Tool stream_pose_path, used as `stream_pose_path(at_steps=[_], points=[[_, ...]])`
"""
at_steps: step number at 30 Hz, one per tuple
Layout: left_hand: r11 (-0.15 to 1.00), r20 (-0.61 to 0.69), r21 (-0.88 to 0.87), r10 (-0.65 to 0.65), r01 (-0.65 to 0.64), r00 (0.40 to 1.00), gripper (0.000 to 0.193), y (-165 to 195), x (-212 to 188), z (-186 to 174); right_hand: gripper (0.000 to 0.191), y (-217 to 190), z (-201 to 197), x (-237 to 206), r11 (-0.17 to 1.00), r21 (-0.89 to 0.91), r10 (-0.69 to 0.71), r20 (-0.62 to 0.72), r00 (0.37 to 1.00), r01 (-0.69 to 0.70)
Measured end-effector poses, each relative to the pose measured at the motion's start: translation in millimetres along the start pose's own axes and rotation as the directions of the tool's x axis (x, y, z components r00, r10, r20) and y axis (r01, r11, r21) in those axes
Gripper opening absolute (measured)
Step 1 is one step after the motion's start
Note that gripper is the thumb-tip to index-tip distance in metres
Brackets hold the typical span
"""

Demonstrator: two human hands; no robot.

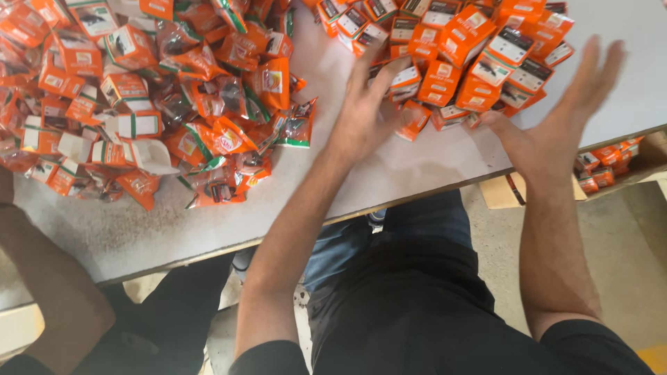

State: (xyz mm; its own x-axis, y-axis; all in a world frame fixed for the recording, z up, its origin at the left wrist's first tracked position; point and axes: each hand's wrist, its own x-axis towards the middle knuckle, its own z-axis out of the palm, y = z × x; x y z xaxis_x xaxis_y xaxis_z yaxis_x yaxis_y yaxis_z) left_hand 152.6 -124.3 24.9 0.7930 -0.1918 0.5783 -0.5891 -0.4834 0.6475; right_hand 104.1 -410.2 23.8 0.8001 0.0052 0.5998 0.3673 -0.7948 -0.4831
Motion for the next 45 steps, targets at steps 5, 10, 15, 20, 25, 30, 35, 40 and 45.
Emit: stream_pose_path(at_steps=[5, 10, 15, 20, 25, 30, 35, 40, 45], points=[[0.990, 0.019, 0.140, -0.017, 0.014, 1.000, 0.149, -14.3, -14.3, 30.9, 0.132, 24.5, 16.5, 16.9, 0.991, 0.133, -0.003, 0.202, 0.979, -0.025], [0.988, -0.073, 0.156, 0.017, -0.005, 0.997, 0.145, -23.4, 6.3, 69.4, 0.117, 41.6, 26.2, 24.0, 0.987, 0.157, -0.075, 0.199, 0.977, 0.044], [0.986, -0.162, 0.166, -0.004, 0.031, 0.987, 0.145, -27.6, 15.0, 95.1, 0.109, 61.9, 23.2, 33.9, 0.986, 0.137, -0.118, 0.200, 0.973, 0.091], [0.955, -0.134, 0.220, -0.175, 0.201, 0.975, 0.138, 6.3, 15.4, 83.4, 0.117, 70.6, 17.1, 34.9, 0.991, 0.122, -0.089, 0.224, 0.970, 0.063], [0.822, -0.136, 0.569, 0.047, 0.039, 0.990, 0.070, -24.4, 22.6, -14.7, 0.122, 51.8, 1.7, 24.9, 0.964, 0.263, -0.064, 0.083, 0.995, 0.040], [0.382, -0.030, 0.919, -0.186, 0.100, 0.982, 0.020, -120.6, 17.2, -93.9, 0.054, -6.5, -5.9, -10.9, 0.923, 0.349, -0.046, -0.319, 0.947, 0.163], [0.700, -0.095, 0.713, 0.042, 0.038, 0.995, 0.012, -74.6, 27.4, -109.3, 0.037, -80.0, 15.0, -16.3, 0.816, 0.391, -0.398, -0.153, 0.905, 0.425], [0.935, 0.170, -0.329, -0.076, 0.129, 0.983, 0.012, 40.3, 12.1, -69.7, 0.050, -130.4, 65.7, 1.2, 0.056, 0.907, 0.045, 0.416, 0.908, -0.418], [0.776, 0.013, -0.570, -0.321, 0.271, 0.947, 0.015, -8.9, 57.4, -55.1, 0.034, -121.2, 82.4, -13.6, -0.114, 0.834, 0.097, 0.551, 0.829, -0.540]])
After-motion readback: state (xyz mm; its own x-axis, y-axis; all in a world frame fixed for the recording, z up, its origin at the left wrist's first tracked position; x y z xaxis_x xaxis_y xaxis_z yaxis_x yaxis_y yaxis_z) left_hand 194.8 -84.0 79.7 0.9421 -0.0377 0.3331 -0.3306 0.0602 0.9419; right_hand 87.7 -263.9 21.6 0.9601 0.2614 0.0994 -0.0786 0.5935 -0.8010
